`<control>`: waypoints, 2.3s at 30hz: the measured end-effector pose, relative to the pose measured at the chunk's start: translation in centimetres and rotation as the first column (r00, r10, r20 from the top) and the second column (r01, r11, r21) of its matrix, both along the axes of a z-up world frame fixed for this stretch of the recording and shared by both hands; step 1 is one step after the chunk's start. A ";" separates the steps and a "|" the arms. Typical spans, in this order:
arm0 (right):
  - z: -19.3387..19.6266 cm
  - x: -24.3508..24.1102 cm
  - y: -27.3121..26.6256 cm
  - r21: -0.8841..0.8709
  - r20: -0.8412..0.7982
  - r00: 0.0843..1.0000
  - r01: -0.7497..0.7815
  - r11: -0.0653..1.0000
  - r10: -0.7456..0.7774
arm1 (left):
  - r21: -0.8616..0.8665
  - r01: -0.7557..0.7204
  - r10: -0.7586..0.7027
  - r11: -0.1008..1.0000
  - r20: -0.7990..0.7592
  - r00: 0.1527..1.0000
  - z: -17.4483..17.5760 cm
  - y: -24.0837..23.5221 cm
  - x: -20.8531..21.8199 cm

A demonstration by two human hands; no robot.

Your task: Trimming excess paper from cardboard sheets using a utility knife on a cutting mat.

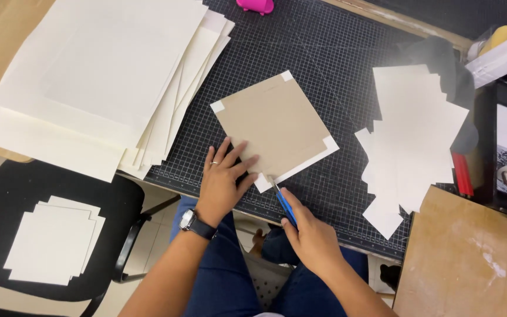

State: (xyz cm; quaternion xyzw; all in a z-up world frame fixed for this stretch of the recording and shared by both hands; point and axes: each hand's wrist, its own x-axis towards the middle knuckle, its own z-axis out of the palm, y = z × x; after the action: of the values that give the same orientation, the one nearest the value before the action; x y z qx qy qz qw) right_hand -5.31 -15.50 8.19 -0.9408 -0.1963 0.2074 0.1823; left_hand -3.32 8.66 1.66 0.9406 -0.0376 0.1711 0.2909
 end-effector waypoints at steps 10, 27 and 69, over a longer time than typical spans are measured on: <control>-0.2 0.4 1.6 -0.118 0.030 0.998 -0.044 0.992 0.048 | -0.011 -0.026 0.027 1.000 0.032 0.999 0.3 -0.2 0.1; 2.3 0.9 3.4 -0.341 0.072 0.975 -0.175 0.924 0.211 | 0.046 -0.092 0.092 0.995 0.010 0.996 0.0 -0.4 0.1; 4.0 -0.1 -12.2 -0.480 0.034 0.895 0.406 0.778 -0.446 | -0.018 -0.072 0.071 0.997 -0.024 0.997 1.5 2.2 9.9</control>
State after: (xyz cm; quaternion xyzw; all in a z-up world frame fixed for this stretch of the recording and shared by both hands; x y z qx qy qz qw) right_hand -5.42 -27.66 12.21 -0.9669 0.0859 0.2404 -0.0037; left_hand 6.60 10.83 3.13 0.9405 0.0010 0.1708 0.2937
